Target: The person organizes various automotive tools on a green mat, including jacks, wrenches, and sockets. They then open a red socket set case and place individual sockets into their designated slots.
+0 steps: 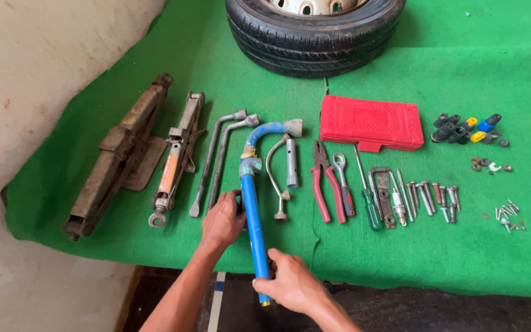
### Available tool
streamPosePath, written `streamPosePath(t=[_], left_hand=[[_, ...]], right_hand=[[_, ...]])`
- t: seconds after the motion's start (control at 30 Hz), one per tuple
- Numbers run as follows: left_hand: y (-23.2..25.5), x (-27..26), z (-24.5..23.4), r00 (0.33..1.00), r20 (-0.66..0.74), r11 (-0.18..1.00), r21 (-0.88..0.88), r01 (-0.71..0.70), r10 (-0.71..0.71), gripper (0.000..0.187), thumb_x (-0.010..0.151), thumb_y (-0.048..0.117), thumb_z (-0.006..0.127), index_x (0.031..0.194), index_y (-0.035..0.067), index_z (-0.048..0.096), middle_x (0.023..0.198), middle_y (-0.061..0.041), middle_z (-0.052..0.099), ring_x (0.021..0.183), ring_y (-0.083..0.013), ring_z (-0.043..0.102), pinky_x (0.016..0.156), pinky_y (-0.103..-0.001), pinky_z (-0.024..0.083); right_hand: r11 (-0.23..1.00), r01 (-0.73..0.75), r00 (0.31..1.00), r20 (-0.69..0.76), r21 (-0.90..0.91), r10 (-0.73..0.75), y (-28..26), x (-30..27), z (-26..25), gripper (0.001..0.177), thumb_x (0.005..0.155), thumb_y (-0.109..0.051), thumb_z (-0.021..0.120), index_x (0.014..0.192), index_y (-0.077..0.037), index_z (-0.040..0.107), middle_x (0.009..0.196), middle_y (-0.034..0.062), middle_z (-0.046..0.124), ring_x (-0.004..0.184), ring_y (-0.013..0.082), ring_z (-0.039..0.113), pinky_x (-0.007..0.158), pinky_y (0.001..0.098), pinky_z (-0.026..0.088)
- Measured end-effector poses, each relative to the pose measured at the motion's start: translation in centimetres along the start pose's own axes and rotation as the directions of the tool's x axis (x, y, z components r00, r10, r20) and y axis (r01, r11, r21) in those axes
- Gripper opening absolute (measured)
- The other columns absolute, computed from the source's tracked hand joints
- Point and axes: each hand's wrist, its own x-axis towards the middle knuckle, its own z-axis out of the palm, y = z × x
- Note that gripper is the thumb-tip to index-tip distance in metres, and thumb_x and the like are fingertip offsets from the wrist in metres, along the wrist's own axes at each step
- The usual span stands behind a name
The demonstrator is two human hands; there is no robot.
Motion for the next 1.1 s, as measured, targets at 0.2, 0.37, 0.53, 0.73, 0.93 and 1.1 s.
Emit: streamPosePath(t=[0.2,0.37,0.53,0.73,0.93,1.1], left_hand=[[0.7,0.0,0.2,0.999,0.038,0.991,0.132,0.02,-0.025,0.062,0.08,0.032,0.081,0.131,0.012,0.053,0.125,-0.014,0.062,0.106,-0.0411,0.066,0.086,-0.053,0.055],[1.4,0.7,0.4,0.997,0.075,0.987,0.157,0.021,-0.033,0.058,0.08,0.03,0.081,0.125,0.009,0.05,0.126,-0.015,0.058,0.104,-0.0414,0.067,0.083,-0.054,0.056],[0.6,0.3,0.9,0.994,0.073,0.983,0.161,-0.089,0.078,0.056,0.08,0.027,0.082,0.119,0.004,0.049,0.119,-0.018,0.059,0.099,-0.0412,0.068,0.079,-0.054,0.056],[1.0,0.3,1.7,0.996,0.08,0.98,0.193,-0.052,0.037,0.056,0.078,0.022,0.081,0.119,0.003,0.048,0.118,-0.019,0.057,0.096,-0.0386,0.069,0.076,-0.051,0.058],[0.9,-1.3,-2.4,0.987,0.052,0.965,0.208,-0.157,0.15,0.041,0.089,0.033,0.076,0.112,0.006,0.054,0.113,-0.015,0.059,0.098,-0.0369,0.069,0.074,-0.049,0.058],[-0.9,-3.5,-5.3,0.973,-0.175,0.966,0.232,-0.109,0.152,0.034,0.086,0.02,0.071,0.114,0.008,0.055,0.109,-0.018,0.054,0.096,-0.0391,0.064,0.065,-0.05,0.059]], right_hand=[[0.972,-0.226,0.974,-0.013,0.065,0.228,-1.2,2.8,0.5,0.057,0.084,-0.028,0.074,0.129,-0.002,0.051,0.067,0.0147,0.073,0.046,0.0236,0.067,0.049,0.0386,0.058],[0.975,-0.213,0.968,-0.118,0.069,0.22,-0.6,4.2,0.3,0.075,0.085,-0.02,0.072,0.145,-0.001,0.032,0.068,0.0173,0.074,0.046,0.0275,0.069,0.044,0.0379,0.059],[0.971,-0.227,0.915,-0.323,0.079,0.241,1.7,5.9,-0.7,0.042,0.088,-0.024,0.074,0.112,0.004,0.054,0.068,0.0132,0.073,0.046,0.0213,0.072,0.04,0.0349,0.061],[0.977,-0.208,0.914,-0.363,-0.038,0.18,0.6,4.8,-1.1,0.039,0.088,-0.027,0.077,0.095,0.002,0.052,0.062,0.0159,0.071,0.041,0.0253,0.068,0.037,0.0381,0.053],[0.994,-0.086,0.947,-0.315,-0.069,0.06,0.9,5.0,0.6,0.04,0.085,-0.026,0.077,0.098,-0.001,0.049,0.059,0.0141,0.07,0.04,0.0258,0.068,0.036,0.0398,0.053],[0.944,0.069,0.92,-0.345,-0.324,-0.186,2.5,5.6,3.0,0.041,0.085,-0.028,0.079,0.097,0.0,0.053,0.058,0.0186,0.068,0.054,0.0348,0.07,0.045,0.0454,0.055]])
